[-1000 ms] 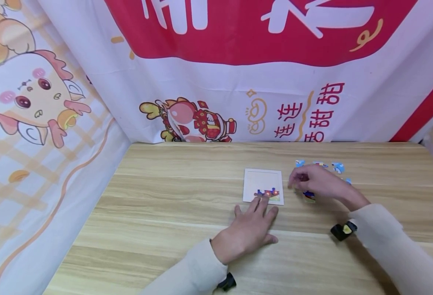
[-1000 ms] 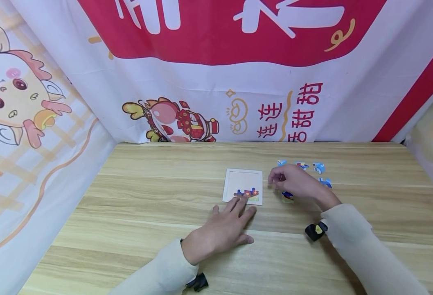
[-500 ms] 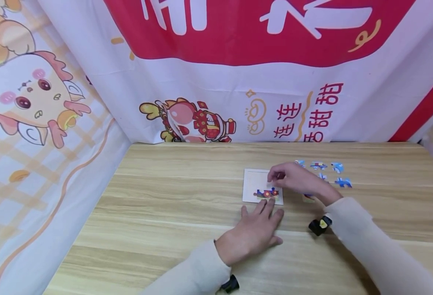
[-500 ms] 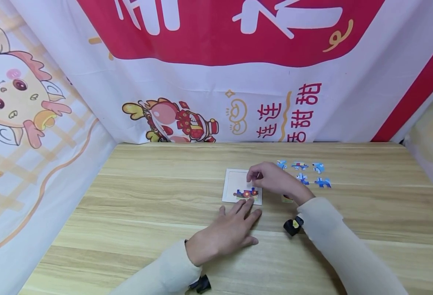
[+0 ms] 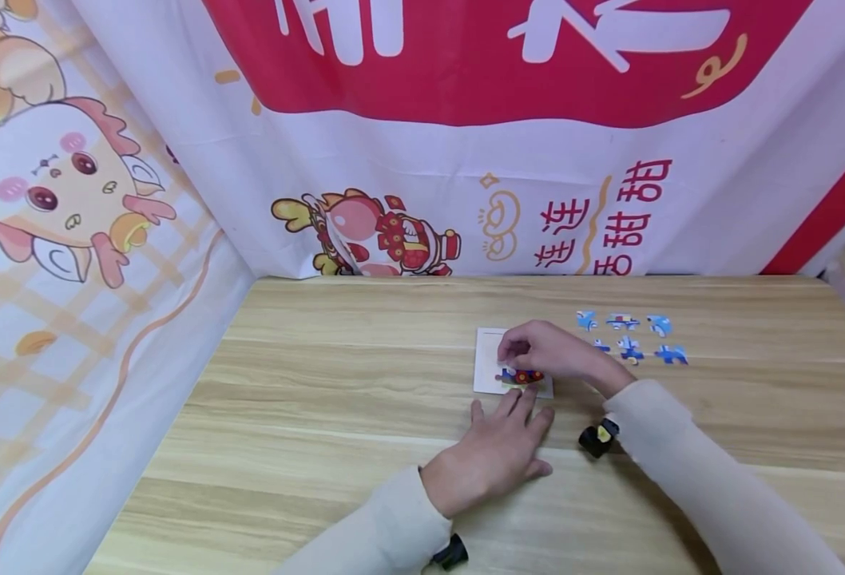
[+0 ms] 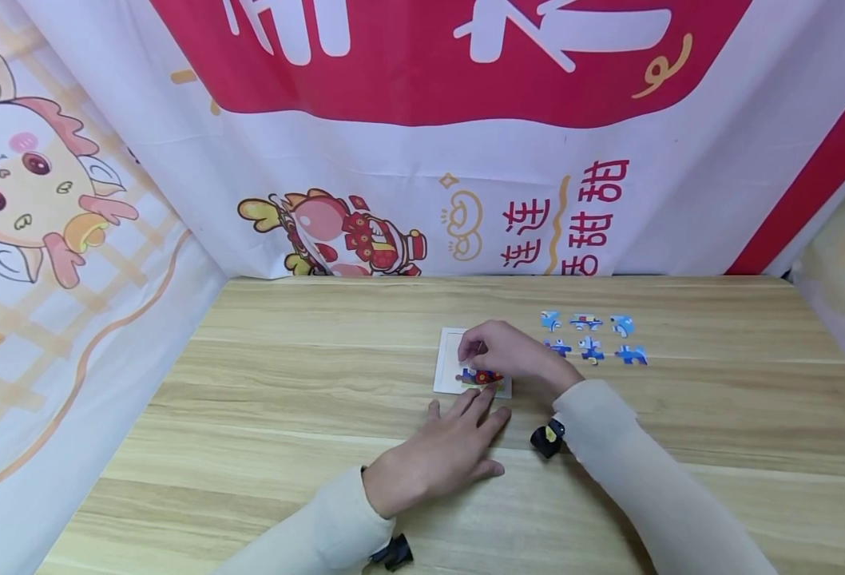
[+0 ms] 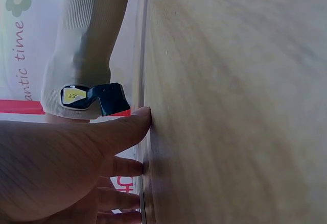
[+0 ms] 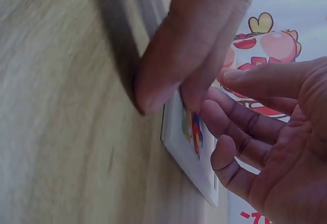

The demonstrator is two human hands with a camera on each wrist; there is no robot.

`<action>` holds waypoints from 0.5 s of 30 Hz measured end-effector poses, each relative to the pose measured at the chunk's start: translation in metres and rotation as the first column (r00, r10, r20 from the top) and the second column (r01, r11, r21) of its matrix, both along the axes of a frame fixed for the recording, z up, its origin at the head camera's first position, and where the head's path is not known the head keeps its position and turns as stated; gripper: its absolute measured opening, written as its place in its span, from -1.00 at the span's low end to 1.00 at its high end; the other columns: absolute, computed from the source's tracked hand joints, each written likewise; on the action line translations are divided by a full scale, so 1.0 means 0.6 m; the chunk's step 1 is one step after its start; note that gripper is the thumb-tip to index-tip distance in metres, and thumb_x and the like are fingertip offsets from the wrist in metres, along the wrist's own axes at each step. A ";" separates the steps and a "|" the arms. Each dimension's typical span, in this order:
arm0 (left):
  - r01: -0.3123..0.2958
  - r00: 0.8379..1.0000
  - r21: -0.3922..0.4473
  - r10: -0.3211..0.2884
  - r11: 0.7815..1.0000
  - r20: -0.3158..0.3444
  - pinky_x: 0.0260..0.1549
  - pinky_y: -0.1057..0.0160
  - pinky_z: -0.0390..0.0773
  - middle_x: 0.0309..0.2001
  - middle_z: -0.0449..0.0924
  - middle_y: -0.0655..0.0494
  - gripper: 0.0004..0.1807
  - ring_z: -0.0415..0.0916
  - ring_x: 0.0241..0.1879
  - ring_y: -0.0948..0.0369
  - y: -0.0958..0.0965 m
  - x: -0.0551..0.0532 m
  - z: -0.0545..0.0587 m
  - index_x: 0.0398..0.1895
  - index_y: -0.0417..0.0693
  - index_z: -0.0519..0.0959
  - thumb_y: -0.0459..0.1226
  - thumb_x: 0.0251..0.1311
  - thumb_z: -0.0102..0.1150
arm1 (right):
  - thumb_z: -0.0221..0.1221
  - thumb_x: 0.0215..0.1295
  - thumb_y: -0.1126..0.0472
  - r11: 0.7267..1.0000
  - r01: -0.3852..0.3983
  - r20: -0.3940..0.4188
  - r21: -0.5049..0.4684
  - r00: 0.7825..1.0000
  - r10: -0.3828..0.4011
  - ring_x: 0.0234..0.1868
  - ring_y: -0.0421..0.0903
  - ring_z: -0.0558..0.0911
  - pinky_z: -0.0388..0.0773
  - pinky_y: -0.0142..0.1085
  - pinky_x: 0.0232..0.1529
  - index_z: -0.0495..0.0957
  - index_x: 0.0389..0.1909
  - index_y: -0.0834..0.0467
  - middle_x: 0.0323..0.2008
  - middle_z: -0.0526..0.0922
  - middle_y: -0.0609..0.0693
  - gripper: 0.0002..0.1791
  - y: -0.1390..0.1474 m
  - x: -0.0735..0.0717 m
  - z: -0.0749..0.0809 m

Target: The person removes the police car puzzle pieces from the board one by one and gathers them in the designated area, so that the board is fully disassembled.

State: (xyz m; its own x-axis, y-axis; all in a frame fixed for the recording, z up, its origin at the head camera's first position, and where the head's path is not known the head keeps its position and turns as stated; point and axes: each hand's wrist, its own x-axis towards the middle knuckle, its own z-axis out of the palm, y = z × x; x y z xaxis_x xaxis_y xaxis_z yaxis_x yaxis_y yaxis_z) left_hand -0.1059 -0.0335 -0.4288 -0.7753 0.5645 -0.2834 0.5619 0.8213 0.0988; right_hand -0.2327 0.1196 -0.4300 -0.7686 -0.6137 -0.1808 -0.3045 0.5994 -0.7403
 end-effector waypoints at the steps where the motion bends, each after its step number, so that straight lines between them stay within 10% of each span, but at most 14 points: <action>1: 0.001 1.000 0.002 -0.001 1.000 0.000 0.32 -0.40 0.41 0.71 -0.04 0.08 -0.22 -0.01 0.66 0.08 0.000 0.000 0.000 0.63 0.24 0.23 0.23 0.44 0.09 | 0.21 0.42 0.41 1.000 0.003 0.003 0.003 1.000 -0.003 -0.15 -0.12 0.63 0.55 -0.15 0.05 0.73 -0.21 0.14 -0.24 0.75 -0.02 -0.84 -0.002 0.000 0.000; 15: 0.011 1.000 0.004 -0.011 1.000 0.000 0.30 -0.42 0.42 0.70 0.00 0.05 -0.23 0.02 0.65 0.08 0.000 0.000 0.002 0.63 0.23 0.25 0.22 0.44 0.10 | 0.20 0.42 0.42 0.999 0.002 0.006 0.033 1.000 -0.002 -0.18 -0.11 0.59 0.51 -0.22 -0.02 0.74 -0.22 0.15 -0.26 0.74 0.01 -0.83 -0.010 0.000 0.003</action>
